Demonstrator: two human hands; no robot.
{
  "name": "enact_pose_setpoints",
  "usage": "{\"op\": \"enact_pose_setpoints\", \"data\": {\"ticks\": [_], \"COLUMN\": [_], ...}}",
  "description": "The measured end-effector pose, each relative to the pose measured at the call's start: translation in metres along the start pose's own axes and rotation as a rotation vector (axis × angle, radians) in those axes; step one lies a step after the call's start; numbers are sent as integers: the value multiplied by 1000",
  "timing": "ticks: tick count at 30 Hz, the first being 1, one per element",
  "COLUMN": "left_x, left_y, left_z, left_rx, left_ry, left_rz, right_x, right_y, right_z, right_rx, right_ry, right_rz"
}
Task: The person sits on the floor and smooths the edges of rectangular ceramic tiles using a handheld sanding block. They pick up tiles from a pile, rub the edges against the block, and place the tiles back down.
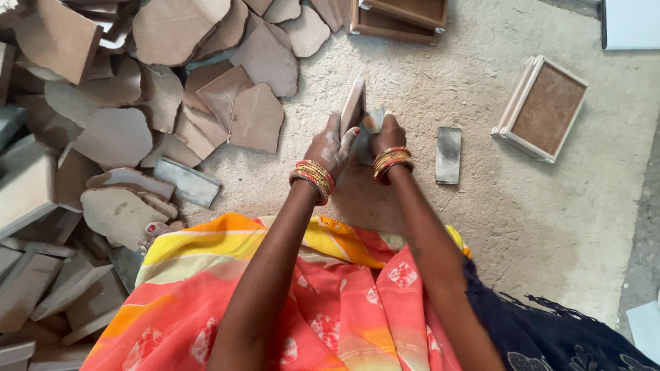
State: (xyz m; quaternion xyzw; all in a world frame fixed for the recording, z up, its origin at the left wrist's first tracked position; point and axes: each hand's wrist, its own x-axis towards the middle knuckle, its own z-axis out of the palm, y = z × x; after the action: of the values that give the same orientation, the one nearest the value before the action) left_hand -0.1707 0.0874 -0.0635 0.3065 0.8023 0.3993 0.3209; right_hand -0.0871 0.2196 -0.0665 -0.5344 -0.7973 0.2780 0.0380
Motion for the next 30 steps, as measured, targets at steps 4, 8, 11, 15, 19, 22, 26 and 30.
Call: {"op": "enact_pose_setpoints", "data": {"ticks": [4,8,11,15,19,22,26,30], "left_x": [-1,0,1,1,1,1,-2,-4], "left_y": [-2,-4,-5,-4,-1,0,-2,1], "left_z": [2,3,3,3,5,4,-1,-7], "left_rx": [19,36,34,35,59,58,-4,20], "left_ry": [10,29,6,3,-9,-24,24,0], "left_rz": [35,34,13,10,-14,-7,25,-11], "right_x": [2,1,0,-2,3,8,12,10], "right_y": [7,13,10,0,1,4,8,7], "right_z": [-30,-20,2,13,0,-12,-10,1], "right_rx": [15,80,86,71,-36,-18,59,45], "right_ry": [-274,-40,64,83,-105,-262,-144,11], "right_rz": [-71,-153,-91,-14,-93,-86,-38,-92]}}
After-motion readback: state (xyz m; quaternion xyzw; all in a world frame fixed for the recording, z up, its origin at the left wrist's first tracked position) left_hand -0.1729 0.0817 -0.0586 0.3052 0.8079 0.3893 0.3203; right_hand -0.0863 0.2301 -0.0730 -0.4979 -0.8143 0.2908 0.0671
